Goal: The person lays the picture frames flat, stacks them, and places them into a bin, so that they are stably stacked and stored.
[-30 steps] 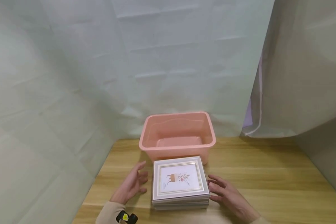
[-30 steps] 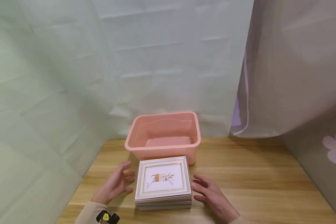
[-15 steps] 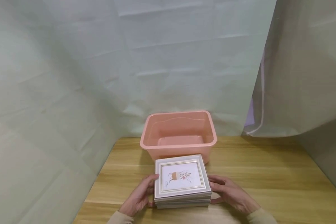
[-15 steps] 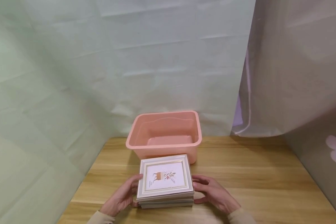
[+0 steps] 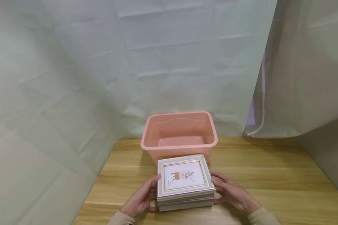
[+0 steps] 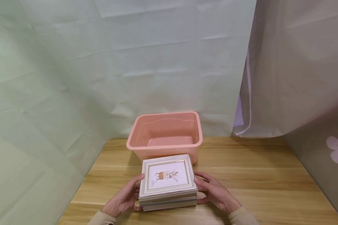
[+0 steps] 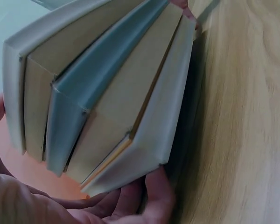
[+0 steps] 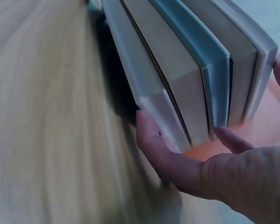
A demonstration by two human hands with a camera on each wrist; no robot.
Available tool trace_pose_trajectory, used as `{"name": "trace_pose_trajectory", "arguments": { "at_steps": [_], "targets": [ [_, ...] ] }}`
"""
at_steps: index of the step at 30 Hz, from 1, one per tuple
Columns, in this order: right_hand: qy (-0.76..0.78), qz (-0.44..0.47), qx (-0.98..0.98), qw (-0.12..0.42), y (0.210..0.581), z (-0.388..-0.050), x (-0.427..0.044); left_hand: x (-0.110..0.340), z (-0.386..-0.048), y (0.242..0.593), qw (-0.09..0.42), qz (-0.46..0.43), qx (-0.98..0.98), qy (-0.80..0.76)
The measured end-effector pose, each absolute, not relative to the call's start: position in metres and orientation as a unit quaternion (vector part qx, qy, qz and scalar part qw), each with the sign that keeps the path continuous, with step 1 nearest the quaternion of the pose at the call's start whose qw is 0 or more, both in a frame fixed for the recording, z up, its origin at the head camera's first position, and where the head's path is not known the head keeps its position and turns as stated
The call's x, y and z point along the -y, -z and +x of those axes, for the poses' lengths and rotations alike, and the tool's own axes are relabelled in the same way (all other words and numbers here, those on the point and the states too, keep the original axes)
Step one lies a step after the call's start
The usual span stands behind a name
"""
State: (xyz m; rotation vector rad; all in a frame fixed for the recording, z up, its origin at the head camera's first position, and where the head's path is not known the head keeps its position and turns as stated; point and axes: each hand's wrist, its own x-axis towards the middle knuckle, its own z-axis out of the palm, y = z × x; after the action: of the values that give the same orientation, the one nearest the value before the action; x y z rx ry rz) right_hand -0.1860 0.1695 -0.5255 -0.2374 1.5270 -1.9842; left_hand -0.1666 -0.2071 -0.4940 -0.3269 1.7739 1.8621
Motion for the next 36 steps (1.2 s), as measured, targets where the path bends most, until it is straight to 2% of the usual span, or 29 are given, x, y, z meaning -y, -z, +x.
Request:
{"name": "trace_pose_trajectory", "arguments": {
  "at_steps": [8,14,22,29,36],
  "targets": [
    [0.759,-0.085,-0.555,0.329,0.52,-0.182,-0.166,0.215,-0.163,0.495,0.291,-0.072,-0.648,-0.7],
    [0.767,-0.098,-0.549,0.319,0.524,-0.176,-0.169,0.22,-0.152,0.498,0.288,-0.021,-0.622,-0.728],
    [0.754,-0.115,-0.578,0.29,0.521,-0.158,-0.174,0.221,-0.133,0.491,0.286,-0.001,-0.6,-0.748],
    [0.741,-0.109,-0.603,0.274,0.492,-0.135,-0.18,0.22,-0.115,0.462,0.276,0.016,-0.629,-0.726],
    [0.742,-0.151,-0.606,0.242,0.447,-0.127,-0.181,0.226,-0.105,0.416,0.253,0.059,-0.642,-0.721]
  ]
}}
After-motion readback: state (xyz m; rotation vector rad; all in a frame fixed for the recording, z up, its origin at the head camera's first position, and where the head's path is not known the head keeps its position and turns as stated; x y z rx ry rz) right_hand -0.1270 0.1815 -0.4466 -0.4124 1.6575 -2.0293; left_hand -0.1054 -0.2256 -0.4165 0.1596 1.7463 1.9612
